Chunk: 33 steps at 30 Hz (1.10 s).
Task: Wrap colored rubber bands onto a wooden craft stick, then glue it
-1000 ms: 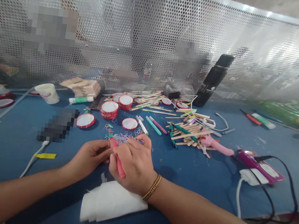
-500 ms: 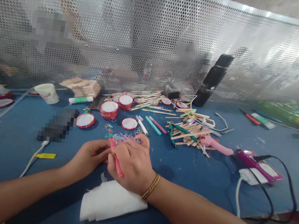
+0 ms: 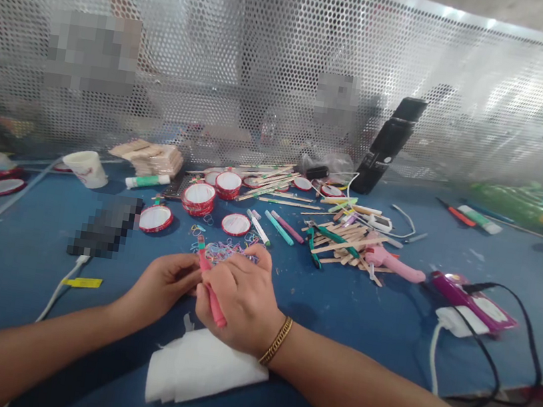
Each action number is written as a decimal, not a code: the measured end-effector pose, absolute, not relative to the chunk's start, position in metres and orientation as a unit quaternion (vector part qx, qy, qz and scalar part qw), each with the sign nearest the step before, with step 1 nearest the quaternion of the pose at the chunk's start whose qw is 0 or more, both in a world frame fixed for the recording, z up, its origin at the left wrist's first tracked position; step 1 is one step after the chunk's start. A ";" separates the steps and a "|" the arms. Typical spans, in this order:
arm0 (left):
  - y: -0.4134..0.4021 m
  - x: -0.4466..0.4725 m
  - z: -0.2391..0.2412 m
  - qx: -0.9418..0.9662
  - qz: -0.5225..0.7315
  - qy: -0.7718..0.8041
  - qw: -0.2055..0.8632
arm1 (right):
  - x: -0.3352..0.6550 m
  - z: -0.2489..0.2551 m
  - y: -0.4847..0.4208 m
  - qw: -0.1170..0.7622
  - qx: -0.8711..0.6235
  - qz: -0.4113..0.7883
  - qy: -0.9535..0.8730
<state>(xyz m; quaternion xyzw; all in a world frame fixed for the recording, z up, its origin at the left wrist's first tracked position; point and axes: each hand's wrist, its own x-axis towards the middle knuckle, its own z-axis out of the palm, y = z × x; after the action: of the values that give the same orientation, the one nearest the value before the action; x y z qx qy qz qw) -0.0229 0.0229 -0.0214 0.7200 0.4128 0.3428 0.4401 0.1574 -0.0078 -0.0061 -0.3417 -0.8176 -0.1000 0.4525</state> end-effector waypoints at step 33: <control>0.022 -0.023 -0.020 0.720 0.348 0.408 0.440 | 0.157 -0.005 -0.009 0.447 -0.344 -0.098 -0.820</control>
<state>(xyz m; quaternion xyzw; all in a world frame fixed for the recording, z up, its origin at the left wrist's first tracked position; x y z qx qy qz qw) -0.0229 0.0221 -0.0200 0.7202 0.4076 0.3483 0.4403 0.1567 -0.0088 -0.0050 -0.3443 -0.8196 -0.0978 0.4474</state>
